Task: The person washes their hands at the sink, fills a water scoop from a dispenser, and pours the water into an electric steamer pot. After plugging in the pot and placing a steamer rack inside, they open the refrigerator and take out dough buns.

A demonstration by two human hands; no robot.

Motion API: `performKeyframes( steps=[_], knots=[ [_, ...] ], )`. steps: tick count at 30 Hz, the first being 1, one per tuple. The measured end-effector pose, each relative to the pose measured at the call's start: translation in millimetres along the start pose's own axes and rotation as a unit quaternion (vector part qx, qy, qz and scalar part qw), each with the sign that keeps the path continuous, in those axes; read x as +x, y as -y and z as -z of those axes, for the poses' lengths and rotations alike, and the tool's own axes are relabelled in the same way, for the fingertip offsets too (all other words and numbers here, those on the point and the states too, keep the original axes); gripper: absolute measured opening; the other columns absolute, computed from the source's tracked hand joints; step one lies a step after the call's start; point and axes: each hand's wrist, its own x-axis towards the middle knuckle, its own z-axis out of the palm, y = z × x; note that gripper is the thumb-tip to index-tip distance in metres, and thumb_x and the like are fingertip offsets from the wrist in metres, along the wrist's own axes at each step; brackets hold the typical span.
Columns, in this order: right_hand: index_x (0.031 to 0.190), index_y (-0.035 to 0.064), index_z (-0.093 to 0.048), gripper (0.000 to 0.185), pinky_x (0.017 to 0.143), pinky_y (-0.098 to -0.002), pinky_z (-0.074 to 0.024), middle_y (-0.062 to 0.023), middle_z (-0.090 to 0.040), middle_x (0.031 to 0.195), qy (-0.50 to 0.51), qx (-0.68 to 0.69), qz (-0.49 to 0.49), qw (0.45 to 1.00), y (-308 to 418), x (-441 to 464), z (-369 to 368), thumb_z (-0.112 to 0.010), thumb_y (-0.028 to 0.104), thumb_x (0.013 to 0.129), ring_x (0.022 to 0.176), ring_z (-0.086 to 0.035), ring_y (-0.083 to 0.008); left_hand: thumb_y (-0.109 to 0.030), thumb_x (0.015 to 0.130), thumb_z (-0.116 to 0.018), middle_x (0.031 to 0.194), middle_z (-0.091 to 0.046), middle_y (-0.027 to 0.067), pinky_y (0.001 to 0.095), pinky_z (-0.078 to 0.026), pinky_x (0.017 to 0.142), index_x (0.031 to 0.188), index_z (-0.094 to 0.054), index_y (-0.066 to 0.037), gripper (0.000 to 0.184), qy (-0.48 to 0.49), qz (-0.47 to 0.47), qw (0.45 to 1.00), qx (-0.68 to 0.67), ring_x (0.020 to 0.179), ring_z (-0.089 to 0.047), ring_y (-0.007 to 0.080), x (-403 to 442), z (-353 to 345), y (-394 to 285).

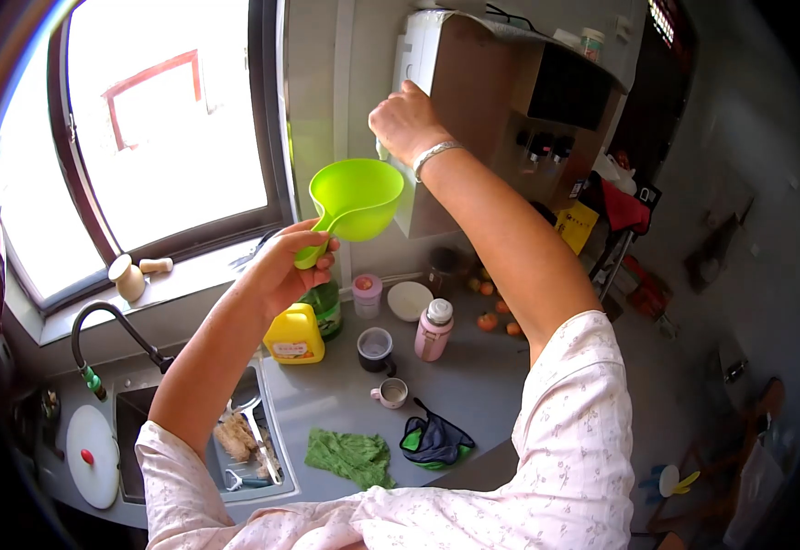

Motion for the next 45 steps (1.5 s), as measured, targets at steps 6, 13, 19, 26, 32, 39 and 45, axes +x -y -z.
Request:
performKeyframes(
  steps=[6, 13, 19, 26, 32, 39, 45],
  knots=[
    [0.068, 0.0172, -0.069, 0.014, 0.093, -0.0356, -0.0415, -0.0038, -0.068, 0.07, 0.002, 0.013, 0.01, 1.0, -9, 13, -14, -0.064, 0.008, 0.077, 0.072, -0.067, -0.0187, -0.007, 0.089, -0.053, 0.085, -0.057, 0.0055, 0.0242, -0.047, 0.059, 0.126, -0.05, -0.003, 0.038, -0.013, -0.001, 1.0, 0.021, 0.067, -0.052, 0.0116, 7, -7, 1],
    [0.075, 0.0209, -0.067, 0.014, 0.077, -0.0324, -0.0411, 0.0001, -0.068, 0.074, 0.02, -0.046, -0.002, 0.999, -7, 35, -25, -0.059, 0.009, 0.079, 0.073, -0.066, -0.0167, -0.007, 0.087, -0.056, 0.085, -0.056, 0.0055, 0.0236, -0.046, 0.059, 0.128, -0.05, -0.003, 0.042, -0.027, 0.0, 0.999, 0.017, 0.067, -0.051, 0.0114, 10, -6, -1],
    [0.077, 0.0209, -0.067, 0.012, 0.077, -0.0326, -0.0409, 0.0, -0.068, 0.075, 0.084, -0.038, -0.033, 0.995, 0, 39, -33, -0.063, 0.01, 0.076, 0.074, -0.067, -0.0178, -0.007, 0.086, -0.057, 0.085, -0.055, 0.0053, 0.0235, -0.045, 0.059, 0.126, -0.051, -0.002, 0.041, -0.023, -0.001, 0.999, 0.026, 0.066, -0.05, 0.0112, 8, -10, -2],
    [0.105, 0.0151, -0.065, 0.02, 0.083, -0.0349, -0.0415, -0.0007, -0.067, 0.083, -0.179, 0.113, -0.027, 0.977, 11, -3, -19, -0.059, 0.015, 0.086, 0.085, -0.062, -0.0158, -0.006, 0.084, -0.058, 0.085, -0.054, 0.0058, 0.0237, -0.043, 0.058, 0.112, -0.056, -0.002, 0.028, -0.018, -0.001, 1.0, 0.011, 0.066, -0.05, 0.0118, 7, -13, -2],
    [0.103, 0.0125, -0.066, 0.022, 0.084, -0.0375, -0.0421, -0.0021, -0.062, 0.077, -0.231, 0.32, -0.018, 0.919, 80, -114, 54, -0.065, 0.007, 0.081, 0.074, -0.059, -0.0187, -0.006, 0.084, -0.057, 0.085, -0.054, 0.006, 0.0254, -0.042, 0.057, 0.107, -0.057, -0.002, 0.024, -0.03, 0.001, 1.0, -0.002, 0.066, -0.05, 0.0129, 7, -13, 1],
    [0.103, 0.0117, -0.066, 0.024, 0.087, -0.0373, -0.0423, -0.0009, -0.063, 0.077, -0.112, 0.452, -0.067, 0.882, 153, -246, 78, -0.066, 0.005, 0.079, 0.073, -0.06, -0.0167, -0.004, 0.087, -0.053, 0.089, -0.051, 0.0121, 0.0314, -0.042, 0.06, 0.101, -0.046, -0.001, 0.015, -0.004, 0.0, 1.0, -0.004, 0.07, -0.049, 0.0195, 8, -13, -3],
    [0.101, 0.011, -0.066, 0.023, 0.087, -0.0383, -0.0433, -0.002, -0.065, 0.079, -0.016, 0.478, -0.153, 0.865, 179, -315, 80, -0.066, 0.004, 0.08, 0.073, -0.06, -0.0184, -0.005, 0.087, -0.055, 0.091, -0.053, 0.0109, 0.0289, -0.044, 0.061, 0.106, -0.051, 0.0, 0.021, -0.028, 0.004, 1.0, 0.009, 0.072, -0.05, 0.0171, 3, -19, -4]
  ],
)
